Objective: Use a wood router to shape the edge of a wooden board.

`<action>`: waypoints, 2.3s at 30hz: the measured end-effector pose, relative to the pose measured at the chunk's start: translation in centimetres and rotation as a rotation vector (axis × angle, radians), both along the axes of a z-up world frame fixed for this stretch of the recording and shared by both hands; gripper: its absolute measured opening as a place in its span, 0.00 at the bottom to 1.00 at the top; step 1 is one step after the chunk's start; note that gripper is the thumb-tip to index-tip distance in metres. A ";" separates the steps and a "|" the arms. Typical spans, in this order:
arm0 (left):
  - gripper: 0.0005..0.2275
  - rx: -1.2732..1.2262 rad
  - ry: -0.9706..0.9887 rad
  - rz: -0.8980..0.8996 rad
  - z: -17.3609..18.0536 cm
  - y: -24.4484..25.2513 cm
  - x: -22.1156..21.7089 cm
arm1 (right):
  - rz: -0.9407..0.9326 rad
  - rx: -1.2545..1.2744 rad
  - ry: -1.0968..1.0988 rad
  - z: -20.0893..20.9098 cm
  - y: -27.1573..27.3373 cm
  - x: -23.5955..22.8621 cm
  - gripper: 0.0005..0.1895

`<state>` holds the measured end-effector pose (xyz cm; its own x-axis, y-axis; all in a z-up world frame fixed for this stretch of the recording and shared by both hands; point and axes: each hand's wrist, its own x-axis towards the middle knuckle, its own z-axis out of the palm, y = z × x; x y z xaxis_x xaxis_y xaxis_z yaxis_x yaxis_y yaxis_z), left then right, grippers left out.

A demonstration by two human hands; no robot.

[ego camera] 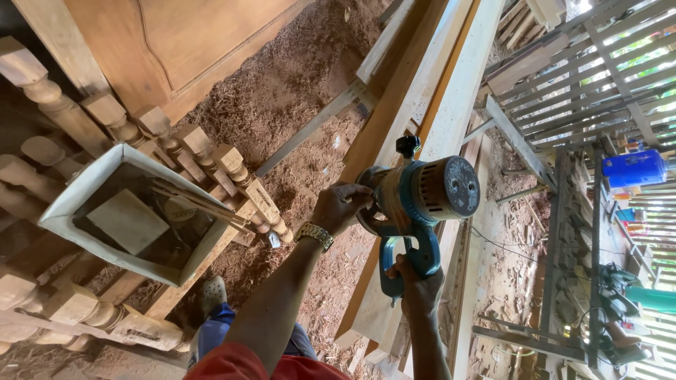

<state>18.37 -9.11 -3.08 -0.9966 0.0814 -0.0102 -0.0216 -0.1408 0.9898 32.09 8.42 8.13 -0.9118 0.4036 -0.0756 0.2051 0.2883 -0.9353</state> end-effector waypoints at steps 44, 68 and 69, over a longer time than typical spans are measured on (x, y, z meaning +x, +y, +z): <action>0.12 -0.078 0.102 -0.054 0.2 -1.1 0.2 | 0.062 0.058 0.009 0.7 -0.9 0.5 0.08; 0.14 -0.153 0.156 -0.044 0.4 -0.8 -1.3 | 0.034 -0.001 0.013 0.3 0.1 -0.8 0.14; 0.14 -0.152 0.154 -0.046 0.4 -0.8 -1.1 | 0.032 0.000 0.012 0.7 -0.1 -0.6 0.14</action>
<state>17.27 -9.88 -2.64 -0.9826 0.1364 0.1263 0.1286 0.0081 0.9917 31.51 8.29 8.79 -0.9250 0.3742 -0.0650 0.1849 0.2941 -0.9377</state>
